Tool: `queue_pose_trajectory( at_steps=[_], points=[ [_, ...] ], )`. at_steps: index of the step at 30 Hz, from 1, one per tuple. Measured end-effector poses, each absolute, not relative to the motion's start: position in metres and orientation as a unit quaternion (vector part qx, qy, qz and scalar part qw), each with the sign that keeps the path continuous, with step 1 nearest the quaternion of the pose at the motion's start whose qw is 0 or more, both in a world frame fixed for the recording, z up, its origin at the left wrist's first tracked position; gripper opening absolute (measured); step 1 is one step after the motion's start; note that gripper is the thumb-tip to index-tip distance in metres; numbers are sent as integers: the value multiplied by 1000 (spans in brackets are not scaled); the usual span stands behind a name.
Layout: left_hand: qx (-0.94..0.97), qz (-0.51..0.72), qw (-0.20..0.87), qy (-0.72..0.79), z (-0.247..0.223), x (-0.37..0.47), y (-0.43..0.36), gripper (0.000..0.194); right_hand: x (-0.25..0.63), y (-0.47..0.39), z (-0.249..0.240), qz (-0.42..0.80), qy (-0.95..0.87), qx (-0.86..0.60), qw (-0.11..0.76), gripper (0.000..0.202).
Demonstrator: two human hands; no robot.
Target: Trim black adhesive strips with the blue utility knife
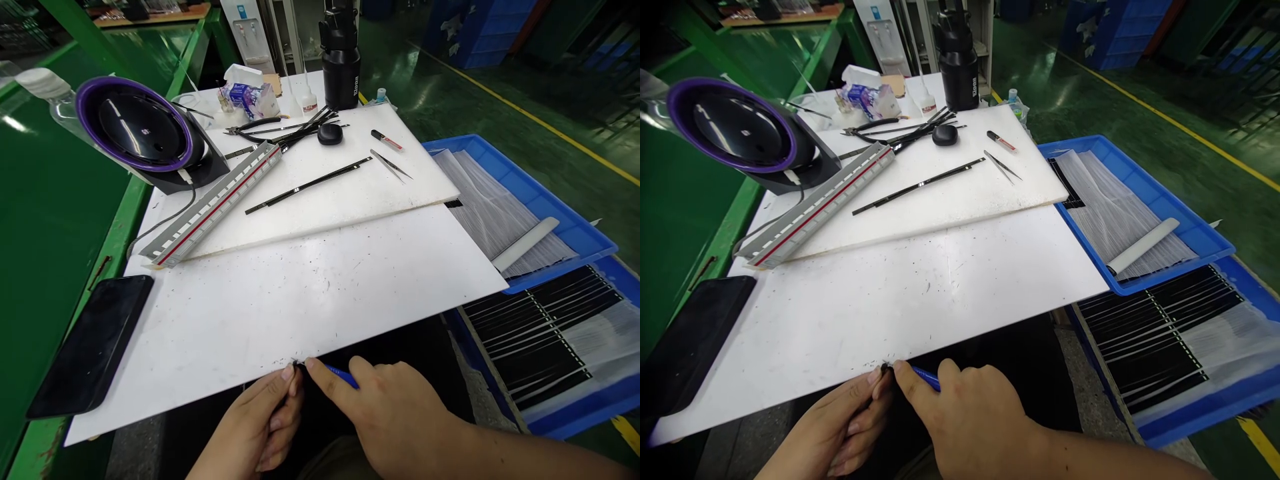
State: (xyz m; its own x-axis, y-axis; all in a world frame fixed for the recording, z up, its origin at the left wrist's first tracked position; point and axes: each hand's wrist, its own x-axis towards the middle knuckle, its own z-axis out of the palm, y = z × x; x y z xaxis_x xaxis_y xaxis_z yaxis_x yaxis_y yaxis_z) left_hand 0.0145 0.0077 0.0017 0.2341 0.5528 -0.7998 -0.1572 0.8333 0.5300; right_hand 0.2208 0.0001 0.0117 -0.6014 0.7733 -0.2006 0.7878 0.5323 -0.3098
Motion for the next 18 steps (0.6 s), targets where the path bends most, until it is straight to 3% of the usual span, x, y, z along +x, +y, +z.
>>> queue_pose_trajectory(
  at_steps=[7,14,18],
  points=[
    [159,229,777,564,1,12,7,36,228,-5,3,-183,866,466,1,92],
    [160,257,771,560,19,16,-3,36,243,-2,6,-335,799,491,-92,77],
    [157,268,751,583,18,12,0,33,238,-1,7,-348,797,483,-103,72]
  ],
)
